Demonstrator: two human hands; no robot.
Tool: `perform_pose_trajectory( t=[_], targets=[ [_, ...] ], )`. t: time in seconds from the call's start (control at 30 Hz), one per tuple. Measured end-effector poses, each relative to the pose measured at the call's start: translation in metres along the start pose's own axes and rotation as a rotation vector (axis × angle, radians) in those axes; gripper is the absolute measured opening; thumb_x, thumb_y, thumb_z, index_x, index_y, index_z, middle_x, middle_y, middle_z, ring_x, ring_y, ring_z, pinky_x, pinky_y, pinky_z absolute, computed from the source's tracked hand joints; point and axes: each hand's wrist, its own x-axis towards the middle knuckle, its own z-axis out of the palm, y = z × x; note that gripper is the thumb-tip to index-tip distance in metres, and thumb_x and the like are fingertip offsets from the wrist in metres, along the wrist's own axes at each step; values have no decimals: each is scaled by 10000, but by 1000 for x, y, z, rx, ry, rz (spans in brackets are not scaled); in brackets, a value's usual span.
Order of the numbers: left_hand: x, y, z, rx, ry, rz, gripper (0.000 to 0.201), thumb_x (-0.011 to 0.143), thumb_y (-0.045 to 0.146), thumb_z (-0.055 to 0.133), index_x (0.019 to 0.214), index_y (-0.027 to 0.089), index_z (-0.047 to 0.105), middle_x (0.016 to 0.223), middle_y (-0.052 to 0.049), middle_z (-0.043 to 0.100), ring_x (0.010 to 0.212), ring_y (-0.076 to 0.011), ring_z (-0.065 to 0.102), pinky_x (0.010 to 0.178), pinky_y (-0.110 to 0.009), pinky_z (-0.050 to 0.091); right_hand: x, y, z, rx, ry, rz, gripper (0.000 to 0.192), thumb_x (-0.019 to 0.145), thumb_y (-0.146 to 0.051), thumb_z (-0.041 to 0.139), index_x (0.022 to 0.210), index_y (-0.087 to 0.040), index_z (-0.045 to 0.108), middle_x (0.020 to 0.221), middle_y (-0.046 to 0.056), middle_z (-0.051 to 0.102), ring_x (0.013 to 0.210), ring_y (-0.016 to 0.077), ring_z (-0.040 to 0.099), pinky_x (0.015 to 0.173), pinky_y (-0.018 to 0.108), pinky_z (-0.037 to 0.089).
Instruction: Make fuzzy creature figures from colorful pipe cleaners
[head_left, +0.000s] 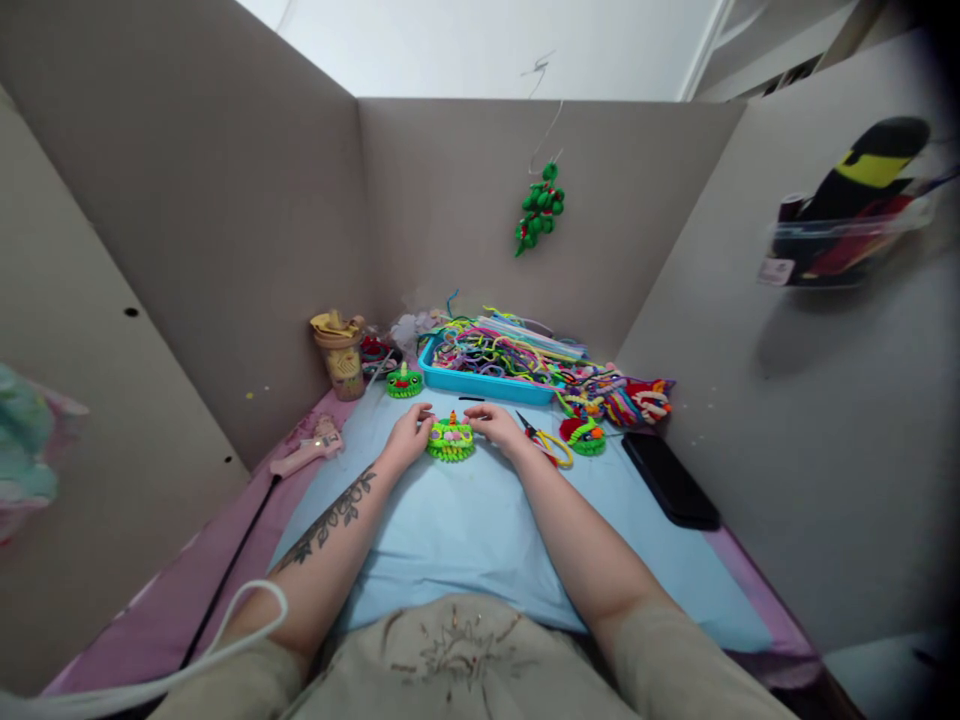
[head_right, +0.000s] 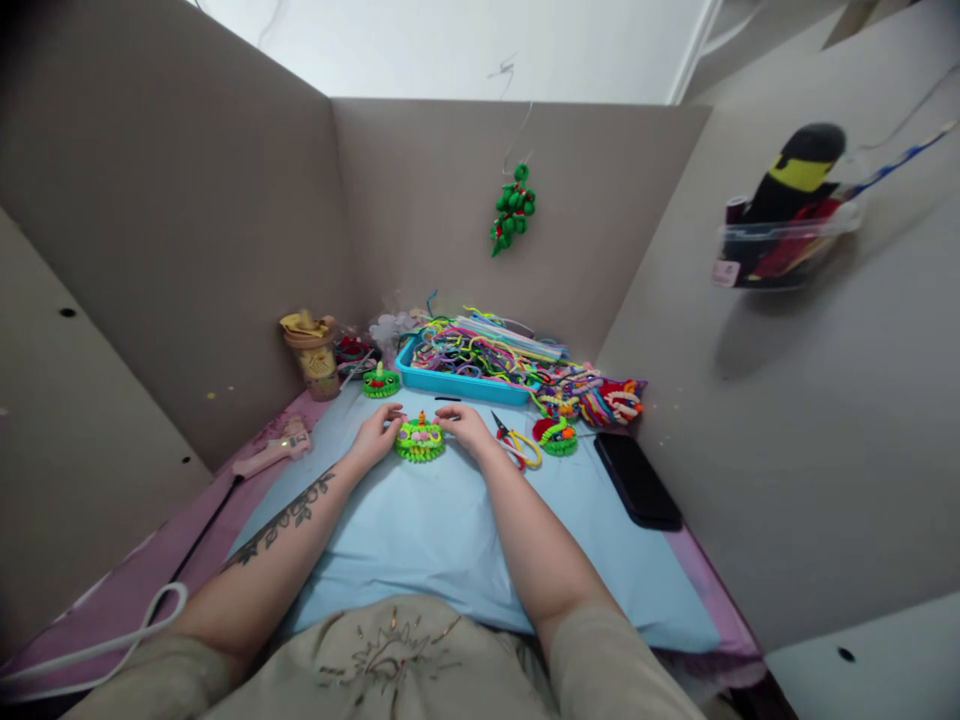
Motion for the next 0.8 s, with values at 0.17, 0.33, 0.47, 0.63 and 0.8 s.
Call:
perform_pose_trajectory(
  t=[0.17, 0.33, 0.47, 0.63, 0.8],
  targets=[
    [-1, 3, -1, -17, -1, -10, 328, 815, 232, 483, 1134, 160, 512, 970, -86, 689, 895, -185, 647, 717, -294, 517, 1, 2, 3, 90, -26, -22, 293, 598, -243, 685, 874, -144, 672, 824, 53, 693, 706, 140, 609, 662, 266, 470],
    [-1, 3, -2, -20, 3, 13, 322, 805, 230, 507, 1122, 170, 524, 954, -70, 702, 886, -186, 651, 756, -313, 502, 4, 8, 6, 72, -15, -51, 279, 581, -248, 688, 840, -145, 673, 795, 36, 694, 722, 147, 613, 712, 290, 475],
    [-1, 3, -1, -15, 9, 24, 303, 805, 239, 517, 1101, 178, 540, 949, -64, 710, 894, -190, 653, 778, -324, 500, 6, 14, 7, 62, -34, -55, 275, 580, -252, 687, 836, -151, 675, 805, 32, 694, 725, 147, 613, 727, 293, 477],
    [0, 3, -4, 12, 99, 27, 277, 841, 214, 441, 1096, 181, 544, 1079, -81, 673, 1011, -189, 621, 855, -332, 485, 6, 3, -5, 7, 33, -39, 285, 665, -251, 601, 926, -160, 673, 918, 58, 691, 772, 159, 619, 699, 288, 482],
    [-1, 2, -16, 54, 165, -33, 284, 878, 273, 387, 1098, 184, 543, 1009, -98, 685, 890, -209, 653, 805, -351, 490, -9, -15, -24, -261, -45, -44, 449, 690, -306, 638, 1123, -190, 607, 1043, 98, 658, 909, 207, 612, 787, 336, 473]
  ],
)
